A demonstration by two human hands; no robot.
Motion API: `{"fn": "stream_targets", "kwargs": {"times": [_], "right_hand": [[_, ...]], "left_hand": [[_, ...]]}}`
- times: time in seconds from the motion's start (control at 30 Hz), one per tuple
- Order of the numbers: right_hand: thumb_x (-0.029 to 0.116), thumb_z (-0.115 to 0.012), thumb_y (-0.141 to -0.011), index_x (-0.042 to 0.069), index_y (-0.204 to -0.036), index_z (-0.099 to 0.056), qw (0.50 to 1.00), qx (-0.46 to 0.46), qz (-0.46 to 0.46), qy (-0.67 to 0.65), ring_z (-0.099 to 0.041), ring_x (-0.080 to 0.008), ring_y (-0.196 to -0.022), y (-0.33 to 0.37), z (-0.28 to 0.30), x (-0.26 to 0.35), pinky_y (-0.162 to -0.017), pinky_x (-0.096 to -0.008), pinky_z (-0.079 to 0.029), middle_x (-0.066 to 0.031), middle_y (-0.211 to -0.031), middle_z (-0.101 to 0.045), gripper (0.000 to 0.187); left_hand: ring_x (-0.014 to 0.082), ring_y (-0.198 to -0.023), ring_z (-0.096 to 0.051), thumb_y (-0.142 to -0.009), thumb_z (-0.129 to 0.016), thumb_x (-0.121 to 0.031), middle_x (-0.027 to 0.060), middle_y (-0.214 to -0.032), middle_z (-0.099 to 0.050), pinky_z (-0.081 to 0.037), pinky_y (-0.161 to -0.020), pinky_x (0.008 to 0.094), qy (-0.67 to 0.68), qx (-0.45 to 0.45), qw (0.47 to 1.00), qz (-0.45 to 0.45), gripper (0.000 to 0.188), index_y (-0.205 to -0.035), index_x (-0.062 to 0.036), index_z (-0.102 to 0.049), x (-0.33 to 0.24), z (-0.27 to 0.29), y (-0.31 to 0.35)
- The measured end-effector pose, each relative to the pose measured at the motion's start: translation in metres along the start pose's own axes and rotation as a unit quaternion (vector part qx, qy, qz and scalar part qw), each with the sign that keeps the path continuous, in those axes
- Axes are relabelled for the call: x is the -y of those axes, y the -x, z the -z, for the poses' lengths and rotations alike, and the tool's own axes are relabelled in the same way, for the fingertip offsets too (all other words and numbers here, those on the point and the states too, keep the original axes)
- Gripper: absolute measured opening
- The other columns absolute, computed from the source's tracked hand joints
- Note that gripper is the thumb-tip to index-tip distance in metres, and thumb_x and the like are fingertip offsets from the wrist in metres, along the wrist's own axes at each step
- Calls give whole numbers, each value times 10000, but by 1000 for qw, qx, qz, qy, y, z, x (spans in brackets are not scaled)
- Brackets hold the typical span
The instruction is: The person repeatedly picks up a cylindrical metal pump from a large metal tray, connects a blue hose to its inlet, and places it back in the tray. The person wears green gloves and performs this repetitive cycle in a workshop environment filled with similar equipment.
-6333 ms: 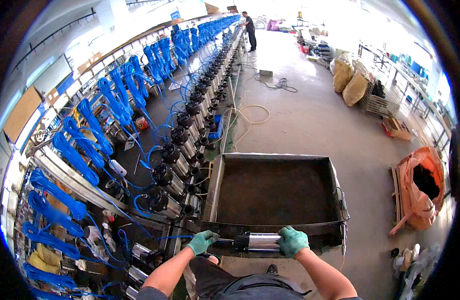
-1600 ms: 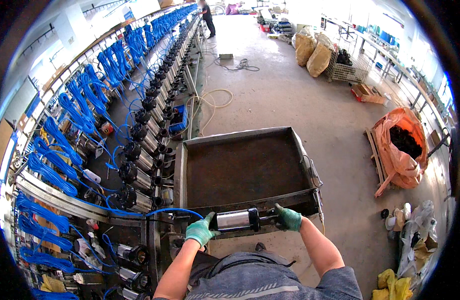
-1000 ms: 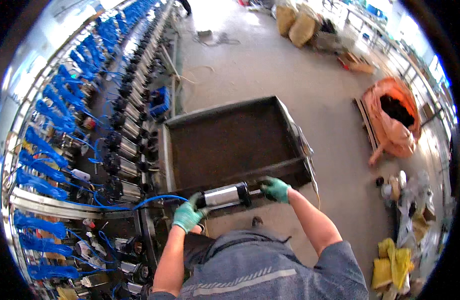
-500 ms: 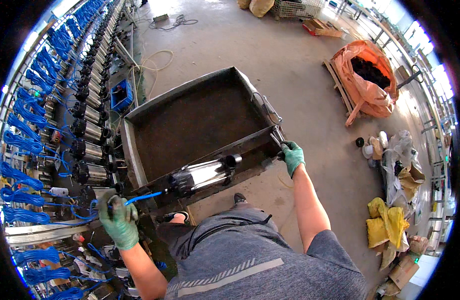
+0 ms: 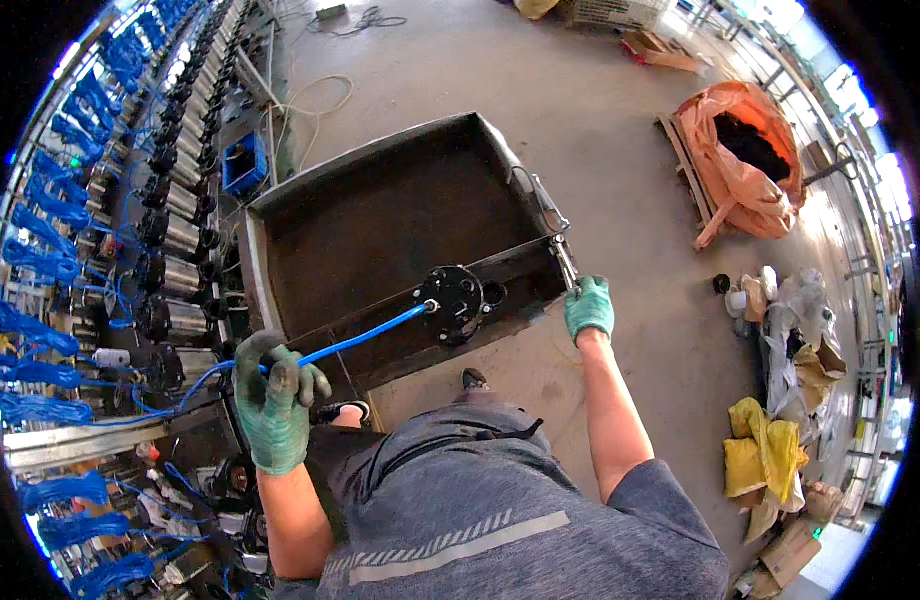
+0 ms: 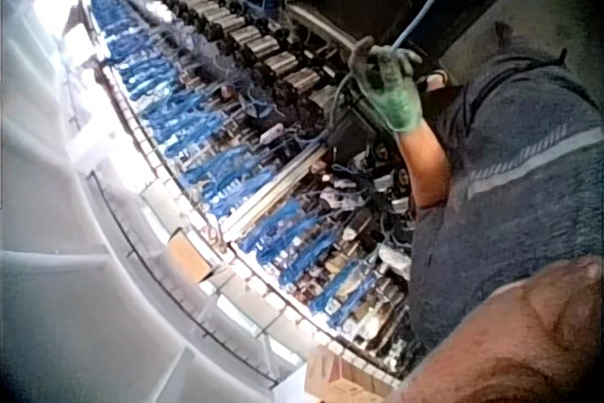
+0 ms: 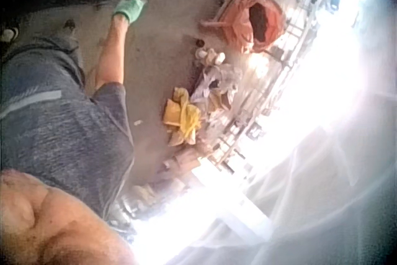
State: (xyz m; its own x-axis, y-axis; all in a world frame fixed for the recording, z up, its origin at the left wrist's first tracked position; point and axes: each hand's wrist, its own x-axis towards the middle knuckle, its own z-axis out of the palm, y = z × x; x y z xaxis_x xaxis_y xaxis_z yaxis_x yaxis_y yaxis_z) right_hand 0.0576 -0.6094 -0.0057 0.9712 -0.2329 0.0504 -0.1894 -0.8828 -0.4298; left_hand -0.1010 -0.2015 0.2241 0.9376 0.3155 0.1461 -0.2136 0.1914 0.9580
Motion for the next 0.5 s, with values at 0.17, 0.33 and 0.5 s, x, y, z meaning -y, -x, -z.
{"fn": "stream_targets", "kwargs": {"times": [0.17, 0.33, 0.5], "right_hand": [[143, -677, -894, 66, -1091, -694, 990, 84, 61, -95, -653, -397, -996, 3, -7, 16, -903, -472, -532, -187, -1158, -648, 212], [147, -644, -925, 56, -1102, -698, 974, 108, 117, -161, -649, -412, -1028, 11, -36, 35, -912, -467, -529, -201, -1130, -674, 206], [205, -646, -946, 60, -1194, -671, 969, 167, 111, -144, -644, -425, -1090, 7, -59, 53, -943, -460, -529, -217, -1173, -680, 289]], "left_hand": [[82, -580, -474, -978, -719, -280, -30, -762, -496, -512, -598, 319, -12, 3, 1000, -7, 409, -1294, -82, -553, 2, 2, 2], [93, -588, -448, -1001, -688, -268, -45, -740, -447, -499, -614, 333, 1, 9, 1000, -2, 349, -1276, -92, -567, 3, -2, 6], [96, -595, -463, -991, -703, -289, -39, -747, -475, -505, -618, 330, -26, -13, 999, 13, 350, -1232, -74, -567, 1, -1, 12]]}}
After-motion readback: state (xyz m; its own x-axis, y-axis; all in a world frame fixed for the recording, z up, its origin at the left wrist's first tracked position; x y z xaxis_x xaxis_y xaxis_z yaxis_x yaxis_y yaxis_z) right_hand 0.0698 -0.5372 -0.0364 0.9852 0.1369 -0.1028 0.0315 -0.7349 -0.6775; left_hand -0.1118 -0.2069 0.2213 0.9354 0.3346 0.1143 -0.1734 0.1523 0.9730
